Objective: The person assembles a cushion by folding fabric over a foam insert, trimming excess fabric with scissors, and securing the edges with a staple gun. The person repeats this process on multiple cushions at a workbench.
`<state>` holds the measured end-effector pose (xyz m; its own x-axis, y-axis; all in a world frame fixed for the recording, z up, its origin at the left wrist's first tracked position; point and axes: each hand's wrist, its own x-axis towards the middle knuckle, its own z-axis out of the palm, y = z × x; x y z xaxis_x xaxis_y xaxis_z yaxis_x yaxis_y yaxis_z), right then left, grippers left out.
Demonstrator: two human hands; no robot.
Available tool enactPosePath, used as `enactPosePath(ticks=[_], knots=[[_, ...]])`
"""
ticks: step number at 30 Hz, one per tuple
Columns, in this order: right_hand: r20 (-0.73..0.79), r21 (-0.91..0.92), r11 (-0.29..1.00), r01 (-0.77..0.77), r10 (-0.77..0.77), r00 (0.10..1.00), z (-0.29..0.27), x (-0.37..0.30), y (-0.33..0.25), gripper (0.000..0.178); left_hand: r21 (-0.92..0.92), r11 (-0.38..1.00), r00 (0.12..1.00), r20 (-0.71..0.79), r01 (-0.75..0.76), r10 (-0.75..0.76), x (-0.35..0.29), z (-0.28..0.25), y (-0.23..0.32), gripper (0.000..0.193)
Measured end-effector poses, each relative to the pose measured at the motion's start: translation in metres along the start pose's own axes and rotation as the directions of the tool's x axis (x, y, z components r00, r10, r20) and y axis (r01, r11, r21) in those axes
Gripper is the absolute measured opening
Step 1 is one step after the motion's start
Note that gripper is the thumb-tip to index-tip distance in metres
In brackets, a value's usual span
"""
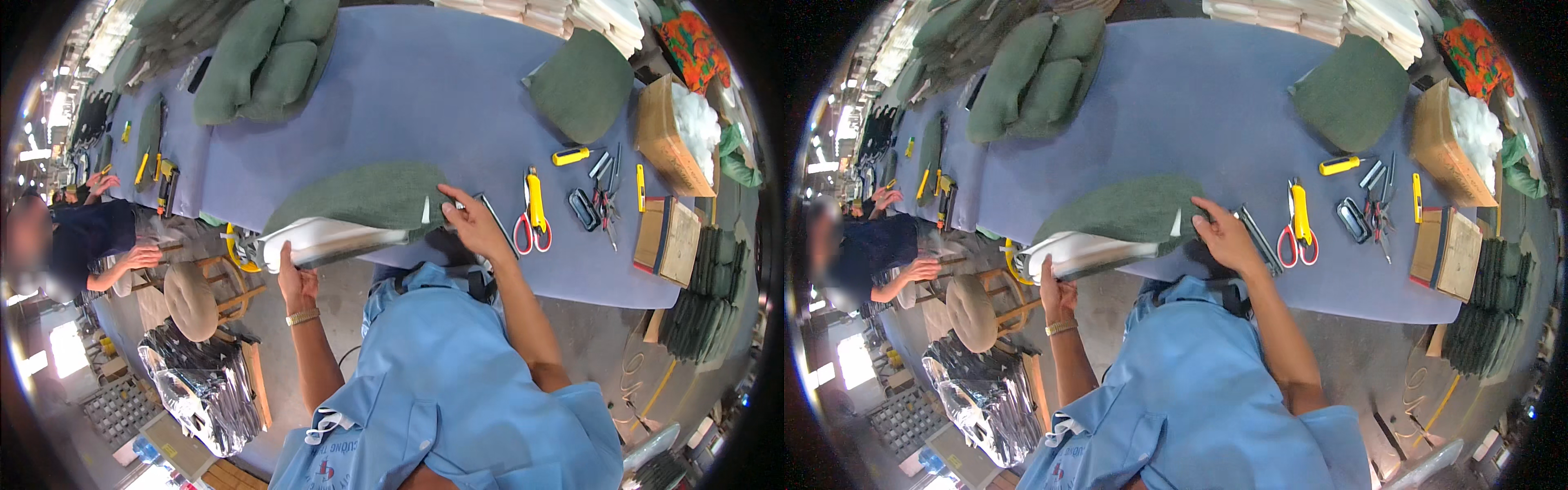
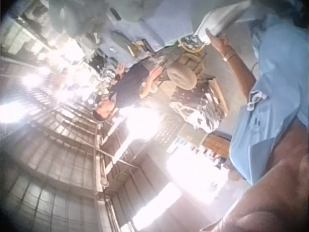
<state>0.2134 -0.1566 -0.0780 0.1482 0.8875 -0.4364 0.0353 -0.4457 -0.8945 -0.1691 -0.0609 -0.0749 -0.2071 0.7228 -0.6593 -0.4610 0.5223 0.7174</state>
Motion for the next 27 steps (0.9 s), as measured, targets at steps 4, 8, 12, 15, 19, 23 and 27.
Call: enactPosePath(ticks=[4,8,12,15,19,23,27], knots=[[-0.081,-0.08,0.981,0.176,-0.182,0.98,0.006,0.001,-0.005,0.052,0.015,0.997,0.996,0.019,-0.082,0.081,-0.029,0.037,0.004,0.047],[-0.141,0.106,0.951,0.292,-0.276,0.951,0.017,0.006,-0.01,0.06,-0.009,1.0,0.99,0.14,0.024,-0.022,-0.032,0.036,-0.01,0.047],[-0.169,0.133,0.943,0.306,-0.283,0.944,0.023,0.007,-0.017,0.066,-0.033,0.982,0.934,0.316,0.187,-0.167,-0.05,0.068,-0.048,0.042],[-0.213,-0.083,0.948,0.306,-0.317,0.924,0.034,0.005,-0.031,0.077,0.041,0.978,0.887,0.415,0.202,-0.201,-0.046,0.086,-0.072,0.041],[-0.315,-0.354,0.898,0.263,-0.379,0.87,0.049,0.007,-0.049,0.084,0.11,0.984,0.872,0.458,0.139,-0.174,-0.053,0.109,-0.079,0.04],[-0.374,-0.228,0.92,0.317,-0.384,0.844,0.057,0.023,-0.044,0.07,0.181,0.98,0.827,0.537,0.081,-0.168,-0.058,0.117,-0.077,0.04],[-0.421,-0.263,0.894,0.364,-0.446,0.79,0.056,0.032,-0.027,0.063,0.374,0.927,0.834,0.522,-0.037,-0.177,-0.067,0.133,-0.08,0.036]])
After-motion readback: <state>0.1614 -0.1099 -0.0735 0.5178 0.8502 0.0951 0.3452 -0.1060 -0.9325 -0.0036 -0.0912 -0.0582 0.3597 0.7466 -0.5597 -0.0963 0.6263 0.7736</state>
